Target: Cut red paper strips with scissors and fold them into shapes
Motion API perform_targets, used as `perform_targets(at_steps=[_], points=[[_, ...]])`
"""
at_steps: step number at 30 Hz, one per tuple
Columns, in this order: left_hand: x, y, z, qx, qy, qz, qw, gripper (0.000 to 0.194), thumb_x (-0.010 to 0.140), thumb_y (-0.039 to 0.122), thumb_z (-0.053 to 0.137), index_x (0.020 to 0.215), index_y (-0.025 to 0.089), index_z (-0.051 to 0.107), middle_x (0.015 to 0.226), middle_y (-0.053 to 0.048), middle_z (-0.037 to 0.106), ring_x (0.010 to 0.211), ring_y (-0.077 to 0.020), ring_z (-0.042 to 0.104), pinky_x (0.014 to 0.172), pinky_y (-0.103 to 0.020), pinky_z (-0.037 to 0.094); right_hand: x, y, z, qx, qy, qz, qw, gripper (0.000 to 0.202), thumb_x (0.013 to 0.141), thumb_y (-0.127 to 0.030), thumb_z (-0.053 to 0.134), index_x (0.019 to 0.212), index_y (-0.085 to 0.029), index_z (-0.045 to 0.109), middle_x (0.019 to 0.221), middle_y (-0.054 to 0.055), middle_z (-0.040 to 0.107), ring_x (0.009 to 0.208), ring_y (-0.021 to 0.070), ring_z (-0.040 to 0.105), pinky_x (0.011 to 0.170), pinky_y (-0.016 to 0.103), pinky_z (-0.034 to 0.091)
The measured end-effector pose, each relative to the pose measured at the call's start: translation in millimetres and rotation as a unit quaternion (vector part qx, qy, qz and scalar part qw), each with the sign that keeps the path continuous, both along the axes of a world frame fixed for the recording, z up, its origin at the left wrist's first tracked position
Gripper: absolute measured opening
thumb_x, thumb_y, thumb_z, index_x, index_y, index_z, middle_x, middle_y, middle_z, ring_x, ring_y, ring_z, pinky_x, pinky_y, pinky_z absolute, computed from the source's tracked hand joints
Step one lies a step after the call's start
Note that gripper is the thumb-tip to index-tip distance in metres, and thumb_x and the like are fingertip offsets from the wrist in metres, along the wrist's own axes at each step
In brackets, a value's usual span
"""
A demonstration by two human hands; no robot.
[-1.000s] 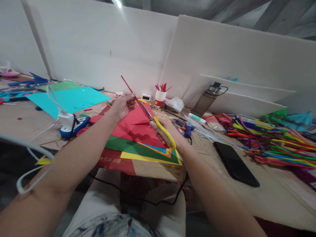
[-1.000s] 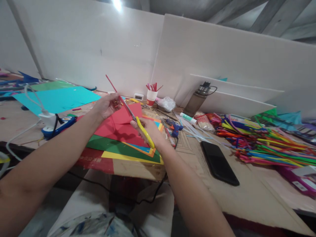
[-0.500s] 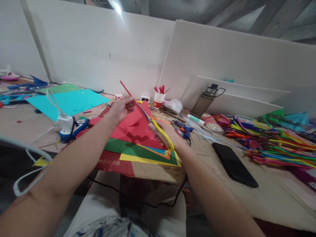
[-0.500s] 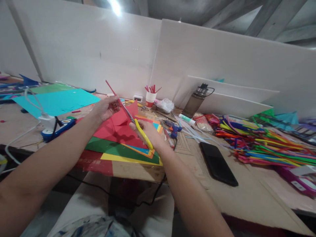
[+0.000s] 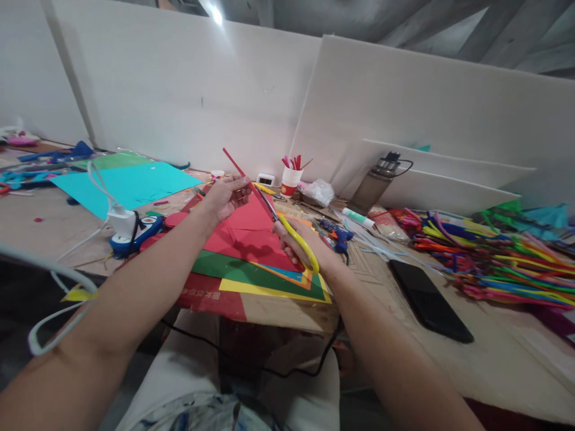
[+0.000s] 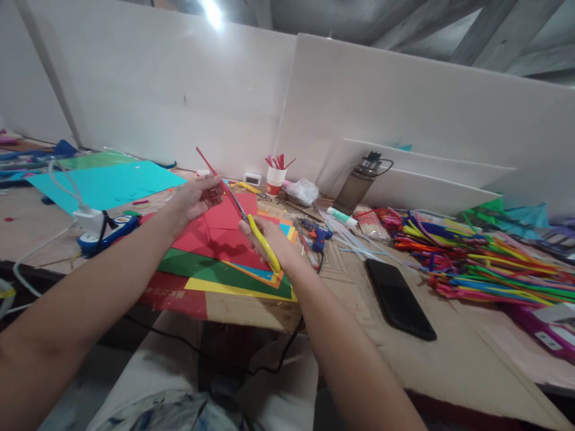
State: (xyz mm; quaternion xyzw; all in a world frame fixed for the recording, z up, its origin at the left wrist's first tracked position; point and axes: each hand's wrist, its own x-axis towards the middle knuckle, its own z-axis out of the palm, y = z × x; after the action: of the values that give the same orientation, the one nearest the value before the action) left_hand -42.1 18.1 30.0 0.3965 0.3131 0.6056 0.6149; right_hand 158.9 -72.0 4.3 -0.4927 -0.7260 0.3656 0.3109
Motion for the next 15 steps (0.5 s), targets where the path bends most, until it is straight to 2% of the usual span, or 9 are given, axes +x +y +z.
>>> perform_targets(at_steps=[15], points=[[-1.4, 0.8, -1.0, -0.002, -0.002, -0.019, 1.000, 0.010, 0.077, 0.010, 0.069, 0.070, 0.013, 0.062, 0.065, -0.001, 0.065, 0.062, -0.0104, 0.063, 0.059, -0.024, 0.048, 2.8, 3.5, -6.5, 0.001, 0.026, 0.003, 1.000, 0.051, 0.089, -0.070, 0.041, 0.093, -0.020, 0.050, 0.061, -0.005, 0.049, 0.036, 0.0055, 0.042, 0.031, 0.017, 0.036]])
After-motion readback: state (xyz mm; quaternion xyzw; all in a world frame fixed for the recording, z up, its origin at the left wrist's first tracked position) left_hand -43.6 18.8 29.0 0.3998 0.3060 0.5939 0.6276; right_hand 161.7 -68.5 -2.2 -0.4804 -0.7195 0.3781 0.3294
